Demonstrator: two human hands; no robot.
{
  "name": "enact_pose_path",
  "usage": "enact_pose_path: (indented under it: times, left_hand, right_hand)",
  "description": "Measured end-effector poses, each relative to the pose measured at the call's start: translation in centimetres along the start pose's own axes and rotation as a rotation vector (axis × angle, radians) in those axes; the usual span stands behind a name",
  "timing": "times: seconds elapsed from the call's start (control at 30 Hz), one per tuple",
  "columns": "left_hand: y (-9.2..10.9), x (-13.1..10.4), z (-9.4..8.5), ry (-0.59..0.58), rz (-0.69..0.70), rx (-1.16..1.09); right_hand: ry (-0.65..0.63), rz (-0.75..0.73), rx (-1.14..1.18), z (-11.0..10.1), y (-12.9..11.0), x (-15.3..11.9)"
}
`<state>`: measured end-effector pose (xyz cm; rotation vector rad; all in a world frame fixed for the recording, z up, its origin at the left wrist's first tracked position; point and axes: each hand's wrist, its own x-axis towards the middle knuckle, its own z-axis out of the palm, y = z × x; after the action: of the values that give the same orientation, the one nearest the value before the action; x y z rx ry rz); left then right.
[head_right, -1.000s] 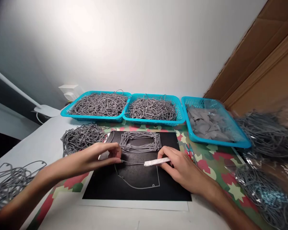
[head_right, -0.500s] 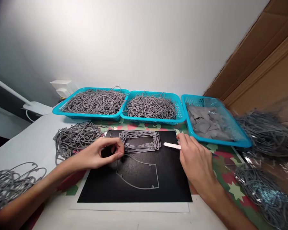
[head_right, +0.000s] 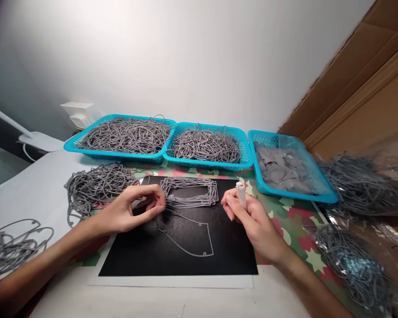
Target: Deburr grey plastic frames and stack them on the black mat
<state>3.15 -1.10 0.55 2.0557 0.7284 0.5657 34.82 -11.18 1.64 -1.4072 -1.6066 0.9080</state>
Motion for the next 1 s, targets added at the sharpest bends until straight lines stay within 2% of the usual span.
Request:
enact_pose_path:
  times: [0.23, 0.37, 0.53, 0.8, 0.87, 1.0]
  left_hand:
    - [-0.4, -0.1, 0.2, 0.026, 0.06, 0.002]
    - [-0.1, -0.2, 0.2, 0.018, 0.065, 0.004]
    - [0.5, -0.3, -0.2, 0.025, 0.063, 0.018]
    - [-0.2, -0.3, -0.1, 0.032, 0.045, -0.054]
    - [-0.3, -0.2, -0.1, 0.033, 0.015, -0.083]
    - [-0.4, -0.1, -0.1, 0.077, -0.016, -0.168]
  right_hand:
    - [-0.03, -0.001, -0.033, 0.7, 0.5, -0.1]
    - [0.012, -0.004, -0.242, 1.1, 1.4, -0.6]
    - [-0.096, -0.16, -0.519, 1.9, 1.7, -0.9]
    - [-0.249, -0.184, -0.507, 3.0, 1.4, -0.8]
    - [-0.229, -0.209, -0.516, 2.9, 1.8, -0.8]
    - [-0.099, -0.263, -0.523, 2.5, 2.8, -0.7]
